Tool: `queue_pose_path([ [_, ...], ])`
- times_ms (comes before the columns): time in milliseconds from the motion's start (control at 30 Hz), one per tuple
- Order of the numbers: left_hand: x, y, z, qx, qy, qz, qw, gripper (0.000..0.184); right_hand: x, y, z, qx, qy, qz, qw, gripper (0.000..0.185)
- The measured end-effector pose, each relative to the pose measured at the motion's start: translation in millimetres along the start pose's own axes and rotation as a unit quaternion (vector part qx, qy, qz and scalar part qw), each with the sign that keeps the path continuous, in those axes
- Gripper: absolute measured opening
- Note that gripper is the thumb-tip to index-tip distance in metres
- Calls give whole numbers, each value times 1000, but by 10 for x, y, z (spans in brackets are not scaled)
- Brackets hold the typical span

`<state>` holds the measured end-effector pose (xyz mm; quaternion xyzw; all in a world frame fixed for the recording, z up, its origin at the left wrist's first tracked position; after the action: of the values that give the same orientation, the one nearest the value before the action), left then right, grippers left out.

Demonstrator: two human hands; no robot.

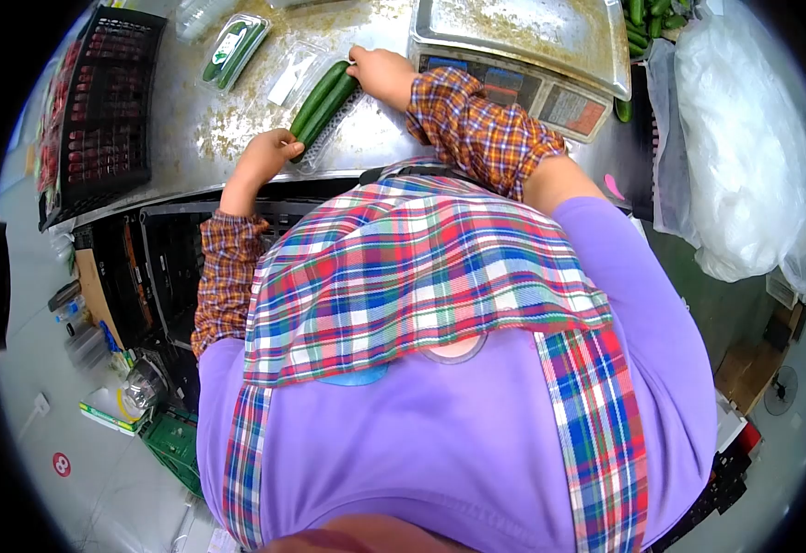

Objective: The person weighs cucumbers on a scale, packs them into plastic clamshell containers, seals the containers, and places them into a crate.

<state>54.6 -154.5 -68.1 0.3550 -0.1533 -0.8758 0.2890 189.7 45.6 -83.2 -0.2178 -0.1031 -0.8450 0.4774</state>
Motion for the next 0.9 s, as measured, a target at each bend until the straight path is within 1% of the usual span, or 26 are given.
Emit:
queue_pose_path([
  [67,-32,-16,-38,37,-4,4,999,30,0,8,-11,-26,-9,-4,1000,28],
  [167,-148,-25,-27,74,-35,18,996,35,-19,12,-12,-17,-20,-37,999,30],
  [233,-163,-63,-34,87,-45,31,995,38,-18,-2,-11,-14,-27,-41,999,30],
  [267,-180,-64,-32,84,-51,31,995,41,-18,-12,-10,-12,-31,-42,999,31],
  [400,-391,53,-51,51,-143,10,988,43,-23,-32,-11,-16,-67,-38,997,34],
  [467,-358,93,-87,-1,-103,-15,995,44,-44,-34,3,-24,-88,-20,996,35],
  [533,-360,191,-69,-39,-74,-29,996,46,-18,18,26,-11,-119,-35,992,36],
  [600,-397,293,-37,-12,-74,-12,997,45,17,55,-4,-13,-160,-55,986,36],
  [700,-468,369,-22,15,-47,14,999,45,-3,43,-38,68,-266,-139,951,37],
  [800,-446,416,0,8,-23,15,1000,45,-59,38,-110,77,-181,-91,976,39],
  [900,-417,424,4,-22,-49,5,999,44,-122,31,-211,15,-159,-67,985,38],
])
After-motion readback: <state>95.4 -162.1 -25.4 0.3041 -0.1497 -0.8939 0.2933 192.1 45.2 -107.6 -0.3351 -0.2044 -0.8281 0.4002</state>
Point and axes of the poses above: each hand's wrist, its own y-axis away from the middle knuckle, its own z-axis out of the back of the hand, x = y × z, the point moved 4 cm from there along -y, towards the middle knuckle, and after that the axes turned 4 degrees about y, right-handed, at the moved point
